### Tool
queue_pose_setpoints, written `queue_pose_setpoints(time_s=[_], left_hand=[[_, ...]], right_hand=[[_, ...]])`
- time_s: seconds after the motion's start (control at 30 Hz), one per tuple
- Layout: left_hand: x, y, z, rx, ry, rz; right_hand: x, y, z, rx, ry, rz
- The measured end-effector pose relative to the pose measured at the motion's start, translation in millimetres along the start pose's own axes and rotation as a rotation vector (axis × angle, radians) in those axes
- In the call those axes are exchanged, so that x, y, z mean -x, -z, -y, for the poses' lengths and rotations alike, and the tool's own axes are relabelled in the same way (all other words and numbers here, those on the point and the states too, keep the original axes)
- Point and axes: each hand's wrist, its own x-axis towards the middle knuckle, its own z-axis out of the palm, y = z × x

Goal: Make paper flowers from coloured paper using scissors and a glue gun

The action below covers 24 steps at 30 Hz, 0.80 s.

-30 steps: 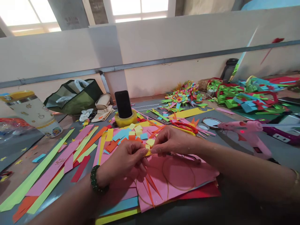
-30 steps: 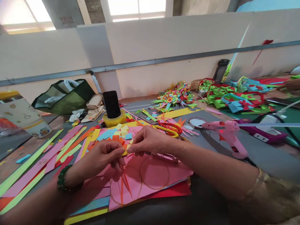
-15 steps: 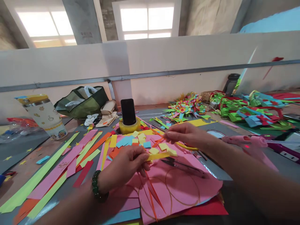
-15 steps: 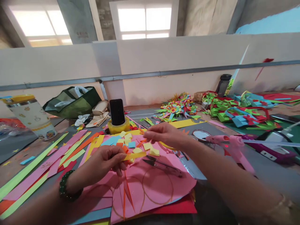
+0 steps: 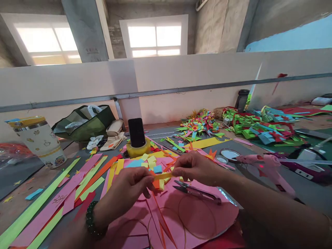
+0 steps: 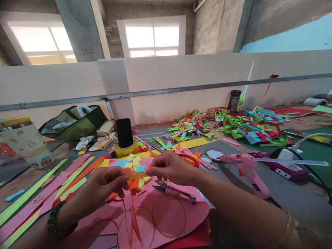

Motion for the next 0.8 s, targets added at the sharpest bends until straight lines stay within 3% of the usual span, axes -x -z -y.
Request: queue_pose_setpoints(time_s=[0.17, 0.23, 0.33, 0.43, 0.5, 0.6, 0.7, 0.8], left_hand=[[-4.9, 8.3, 1.3, 0.367, -0.032, -0.340], [-6.0, 1.0, 0.4, 0.443, 0.020, -0.269], [-5.0, -16.5, -0.4, 0.424, 0.108, -0.098], [-3.5, -26.2, 1.9, 0.460, 0.145, -0.121], [-4.1, -24.2, 5.0, 0.505, 0.169, -0.173], [-7.7, -13.6, 10.1, 0.594, 0.203, -0.253], [-12.2, -4.2, 14.2, 0.684, 0.240, -0.312], [-15.2, -0.4, 16.6, 0.724, 0.244, -0.348]], right_hand=[[-3.9, -0.4, 4.2, -0.204, 0.062, -0.300], [-4.2, -10.0, 2.7, -0.226, 0.071, -0.351], [-3.1, -31.8, 0.2, -0.157, 0.103, -0.236], [-2.1, -38.8, 3.4, 0.048, 0.144, -0.113], [-1.6, -24.3, 7.3, 0.346, 0.092, -0.058], [0.6, 19.2, 6.2, 0.818, -0.146, -0.099], [3.2, 58.7, -8.0, 0.963, -0.346, -0.122], [1.0, 70.2, -27.0, 0.989, -0.430, -0.032]])
